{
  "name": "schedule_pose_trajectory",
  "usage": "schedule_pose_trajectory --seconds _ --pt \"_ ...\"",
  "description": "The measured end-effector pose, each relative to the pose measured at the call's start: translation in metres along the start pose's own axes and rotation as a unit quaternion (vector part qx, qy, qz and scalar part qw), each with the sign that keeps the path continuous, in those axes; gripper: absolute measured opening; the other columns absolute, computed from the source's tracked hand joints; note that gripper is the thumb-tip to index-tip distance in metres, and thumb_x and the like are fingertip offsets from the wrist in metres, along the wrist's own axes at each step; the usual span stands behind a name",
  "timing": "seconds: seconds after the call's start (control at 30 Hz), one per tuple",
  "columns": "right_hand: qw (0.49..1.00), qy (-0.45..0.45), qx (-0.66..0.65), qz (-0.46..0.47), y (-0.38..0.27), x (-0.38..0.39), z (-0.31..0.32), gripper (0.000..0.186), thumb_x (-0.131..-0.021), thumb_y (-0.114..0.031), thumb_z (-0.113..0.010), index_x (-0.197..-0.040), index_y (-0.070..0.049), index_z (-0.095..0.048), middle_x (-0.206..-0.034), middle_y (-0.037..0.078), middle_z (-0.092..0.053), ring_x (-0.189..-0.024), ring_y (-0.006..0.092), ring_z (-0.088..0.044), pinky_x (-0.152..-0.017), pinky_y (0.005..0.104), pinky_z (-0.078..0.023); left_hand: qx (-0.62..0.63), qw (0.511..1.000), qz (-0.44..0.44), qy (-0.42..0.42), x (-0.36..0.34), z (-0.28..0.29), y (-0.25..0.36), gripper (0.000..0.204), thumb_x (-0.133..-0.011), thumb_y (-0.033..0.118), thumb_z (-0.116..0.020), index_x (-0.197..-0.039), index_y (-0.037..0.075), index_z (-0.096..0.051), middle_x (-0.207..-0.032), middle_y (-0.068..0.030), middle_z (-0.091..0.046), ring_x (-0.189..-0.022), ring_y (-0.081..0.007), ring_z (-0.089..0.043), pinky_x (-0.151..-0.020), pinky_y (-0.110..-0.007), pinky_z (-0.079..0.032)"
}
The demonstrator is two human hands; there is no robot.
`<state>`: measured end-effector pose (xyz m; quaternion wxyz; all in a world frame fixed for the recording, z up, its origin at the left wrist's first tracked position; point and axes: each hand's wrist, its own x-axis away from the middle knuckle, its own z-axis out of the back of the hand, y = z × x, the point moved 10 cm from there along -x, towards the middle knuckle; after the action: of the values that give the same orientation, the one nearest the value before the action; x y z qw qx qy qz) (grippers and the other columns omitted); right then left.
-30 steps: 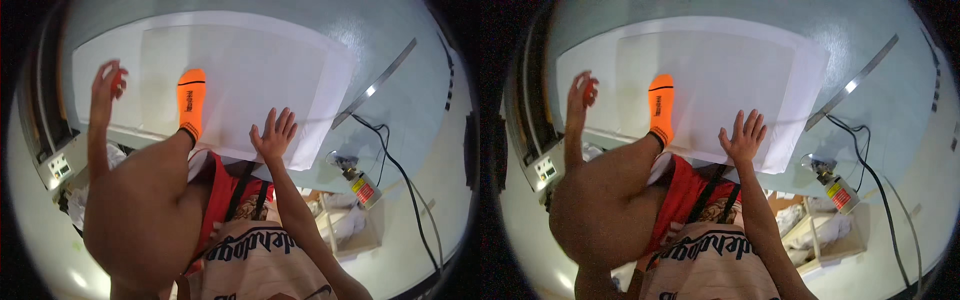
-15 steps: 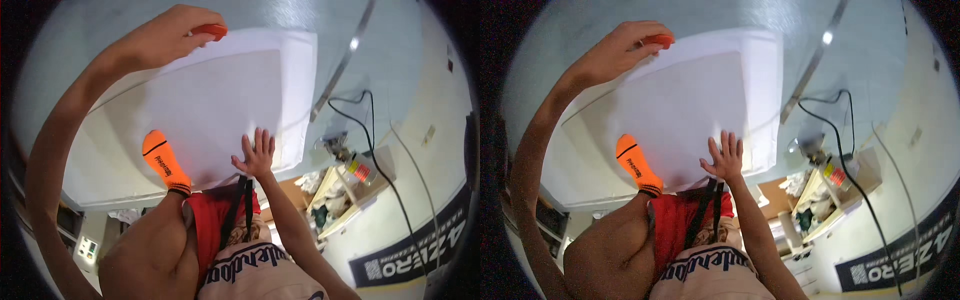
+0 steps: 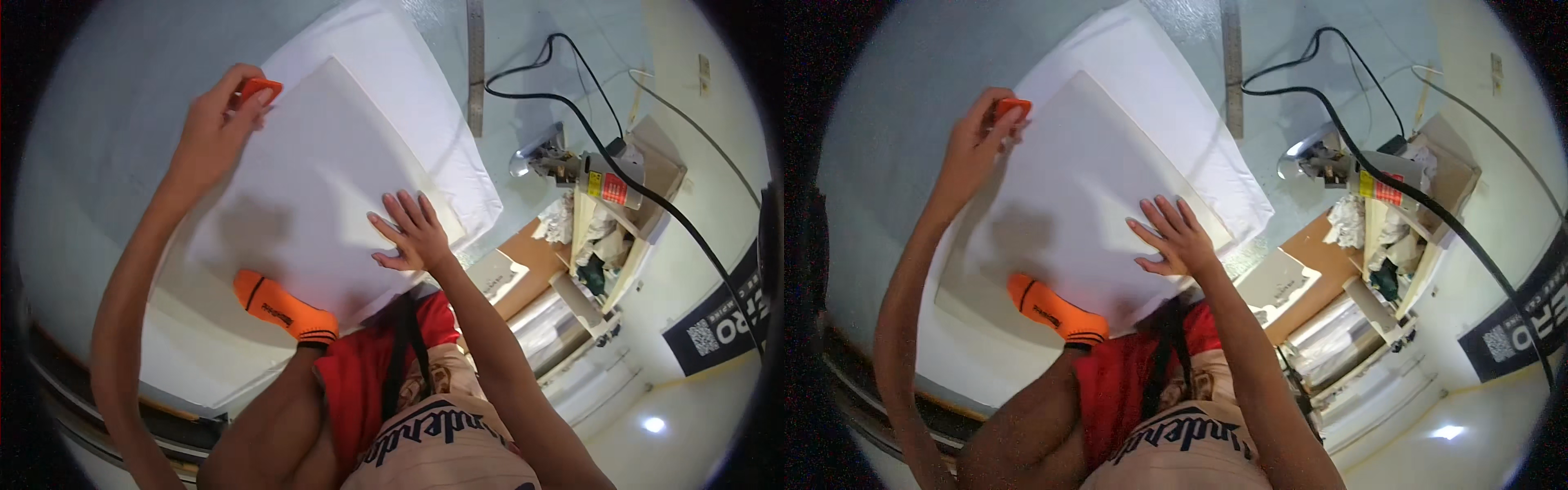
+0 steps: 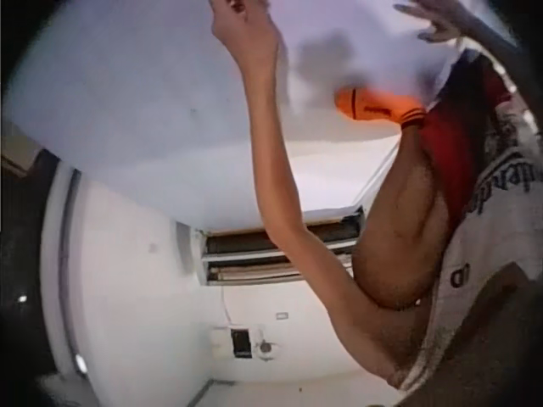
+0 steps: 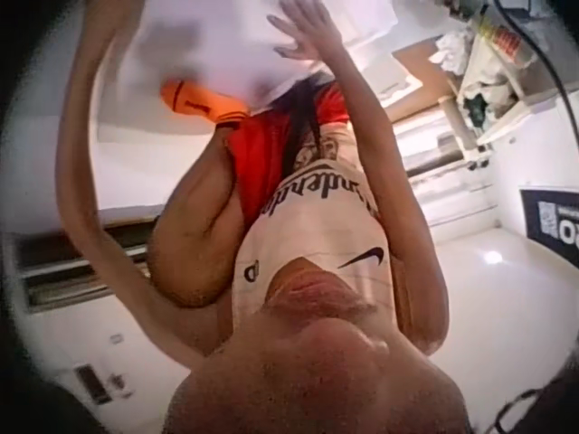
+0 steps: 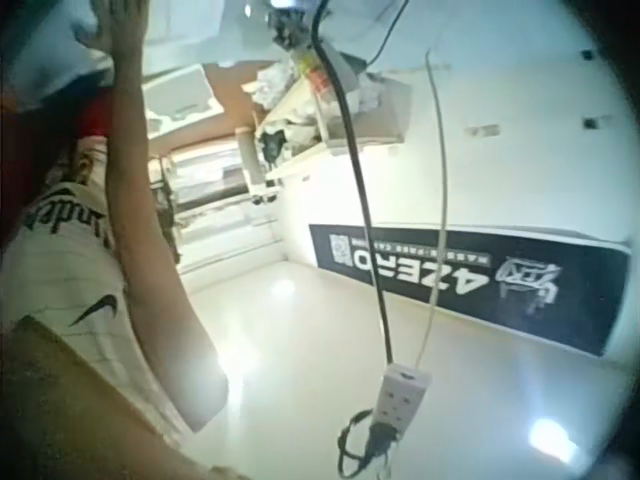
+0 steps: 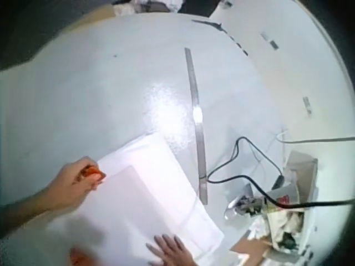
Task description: The person aligns a pattern template on a piece of fabric and traces around its edges using tailor's chalk, then repositions the template across the fabric to trace it again.
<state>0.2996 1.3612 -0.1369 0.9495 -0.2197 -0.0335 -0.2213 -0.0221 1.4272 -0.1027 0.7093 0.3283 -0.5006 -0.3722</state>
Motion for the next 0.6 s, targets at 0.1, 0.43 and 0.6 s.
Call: schedule_pose_trajectory --seconds 0.1,0.43,0.6 --pt "1.000 0.016 0.004 0.004 -0.002 0.003 0.010 0.069 -0.087 -0.060 -0.054 -0.147 -0.025 -0.049 -0.157 0.008 -0.038 -0.146 0.0276 -0.032 -0.120 0.0464 -0.020 0.029 0.999 0.024 0.013 -0.010 -0.008 0.008 0.019 -0.098 0.012 -0.059 -0.115 0.007 -0.061 -0.092 -0.0034 -0.066 -0.076 -0.0105 -0.059 -0.068 -0.024 -0.047" --pt "1.000 0.019 0.008 0.002 -0.010 -0.006 0.012 0.068 -0.090 -0.059 -0.050 -0.150 -0.027 -0.044 -0.159 0.006 -0.035 -0.148 0.0255 -0.029 -0.121 0.0449 -0.019 -0.099 0.988 -0.089 0.078 -0.033 -0.009 0.039 0.013 -0.090 0.007 -0.066 -0.101 0.000 -0.068 -0.081 -0.0038 -0.066 -0.068 -0.0126 -0.054 -0.066 -0.025 -0.046" --pt "1.000 0.016 0.006 0.001 -0.009 -0.007 0.014 0.068 -0.090 -0.058 -0.050 -0.150 -0.026 -0.043 -0.160 0.006 -0.034 -0.149 0.0256 -0.028 -0.121 0.0451 -0.019 -0.120 0.987 -0.081 0.069 -0.042 -0.018 0.043 0.012 -0.089 0.007 -0.067 -0.098 -0.001 -0.068 -0.079 -0.0029 -0.065 -0.069 -0.0124 -0.053 -0.067 -0.025 -0.046"
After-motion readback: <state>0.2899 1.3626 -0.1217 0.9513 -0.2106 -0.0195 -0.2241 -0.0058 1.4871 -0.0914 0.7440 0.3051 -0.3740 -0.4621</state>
